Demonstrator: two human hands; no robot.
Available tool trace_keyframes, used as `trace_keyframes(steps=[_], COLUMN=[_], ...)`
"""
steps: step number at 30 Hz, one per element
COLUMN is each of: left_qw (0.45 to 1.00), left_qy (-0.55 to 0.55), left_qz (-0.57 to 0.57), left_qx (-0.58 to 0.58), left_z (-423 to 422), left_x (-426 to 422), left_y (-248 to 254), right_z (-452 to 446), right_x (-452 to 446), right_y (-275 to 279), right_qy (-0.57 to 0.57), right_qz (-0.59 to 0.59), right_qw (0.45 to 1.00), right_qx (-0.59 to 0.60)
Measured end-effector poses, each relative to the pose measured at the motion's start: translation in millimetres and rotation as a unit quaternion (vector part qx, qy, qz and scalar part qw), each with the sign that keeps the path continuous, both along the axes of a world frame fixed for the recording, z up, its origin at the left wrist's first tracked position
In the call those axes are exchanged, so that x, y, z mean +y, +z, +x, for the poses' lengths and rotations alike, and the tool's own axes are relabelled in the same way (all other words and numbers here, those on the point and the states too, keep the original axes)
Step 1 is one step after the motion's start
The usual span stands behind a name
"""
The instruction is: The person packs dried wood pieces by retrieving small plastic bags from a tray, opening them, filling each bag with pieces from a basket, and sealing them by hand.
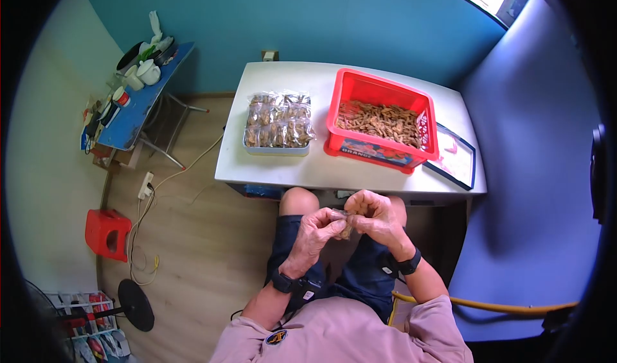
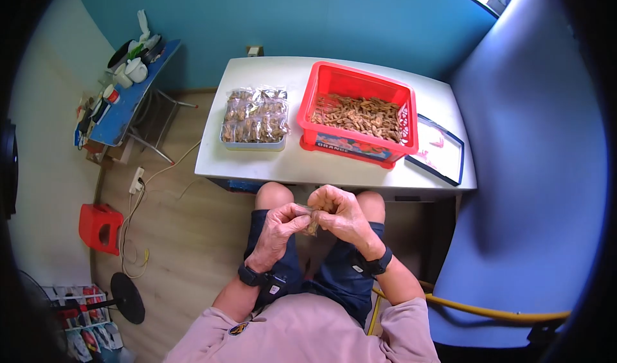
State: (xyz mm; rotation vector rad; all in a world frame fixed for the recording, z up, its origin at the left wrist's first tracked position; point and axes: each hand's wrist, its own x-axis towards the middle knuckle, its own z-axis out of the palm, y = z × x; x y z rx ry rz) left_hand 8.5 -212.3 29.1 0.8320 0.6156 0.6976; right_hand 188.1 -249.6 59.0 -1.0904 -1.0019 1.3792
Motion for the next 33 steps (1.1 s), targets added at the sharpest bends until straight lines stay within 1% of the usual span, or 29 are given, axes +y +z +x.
trace_keyframes(steps=[2, 3, 4, 7, 8, 9, 10, 12, 13, 14, 16, 18, 21, 22, 24, 27, 29, 33], left_qw=[1.0, 1.0, 0.999, 0.997, 0.994, 0.991, 0.99, 0.978, 0.973, 0.967, 0.952, 0.93, 0.926, 0.925, 0.923, 0.915, 0.912, 0.909], left_qy=[0.013, 0.027, 0.034, 0.072, 0.087, 0.102, 0.105, 0.159, 0.19, 0.203, 0.238, 0.259, 0.272, 0.274, 0.271, 0.258, 0.23, 0.256], left_qz=[-0.003, -0.01, -0.015, -0.035, -0.016, 0.002, -0.002, 0.024, 0.007, 0.007, 0.052, 0.088, 0.1, 0.102, 0.112, 0.133, 0.142, 0.164], left_qx=[-0.005, -0.009, -0.005, 0.025, 0.057, 0.089, 0.095, 0.136, 0.131, 0.153, 0.187, 0.247, 0.241, 0.241, 0.249, 0.278, 0.308, 0.286], left_z=[-1, -1, -2, -9, -12, -15, -20, -29, -28, -35, -45, -59, -61, -61, -65, -66, -66, -60], left_x=[11, 15, 20, 36, 41, 48, 56, 74, 86, 98, 126, 157, 199, 209, 225, 238, 241, 244], left_y=[-13, -17, -20, -25, -27, -28, -27, -18, -6, -3, 5, 4, 6, 7, -4, -16, -24, -40], right_z=[-1, -3, -5, -7, -9, -10, -10, -10, -8, -6, -2, -1, 4, 6, 9, 12, 13, 12], right_x=[14, 21, 28, 50, 57, 65, 72, 83, 88, 91, 97, 101, 102, 102, 103, 105, 106, 106], right_y=[-8, -12, -17, -28, -29, -27, -29, -36, -40, -46, -59, -66, -81, -83, -86, -89, -88, -87], right_qy=[0.02, 0.009, -0.001, 0.022, 0.027, 0.039, 0.043, 0.042, 0.042, 0.046, 0.066, 0.071, 0.07, 0.074, 0.075, 0.093, 0.097, 0.109], right_qz=[-0.006, -0.007, -0.008, -0.028, -0.045, -0.035, -0.038, -0.033, -0.033, -0.034, -0.032, -0.043, -0.107, -0.106, -0.145, -0.148, -0.154, -0.155], right_qw=[1.0, 0.999, 0.999, 0.998, 0.997, 0.998, 0.997, 0.998, 0.998, 0.998, 0.997, 0.996, 0.992, 0.992, 0.987, 0.984, 0.983, 0.98], right_qx=[0.022, 0.03, 0.039, 0.055, 0.056, 0.043, 0.049, 0.045, 0.032, 0.039, -0.021, -0.017, -0.013, -0.007, -0.012, -0.031, -0.03, -0.052])
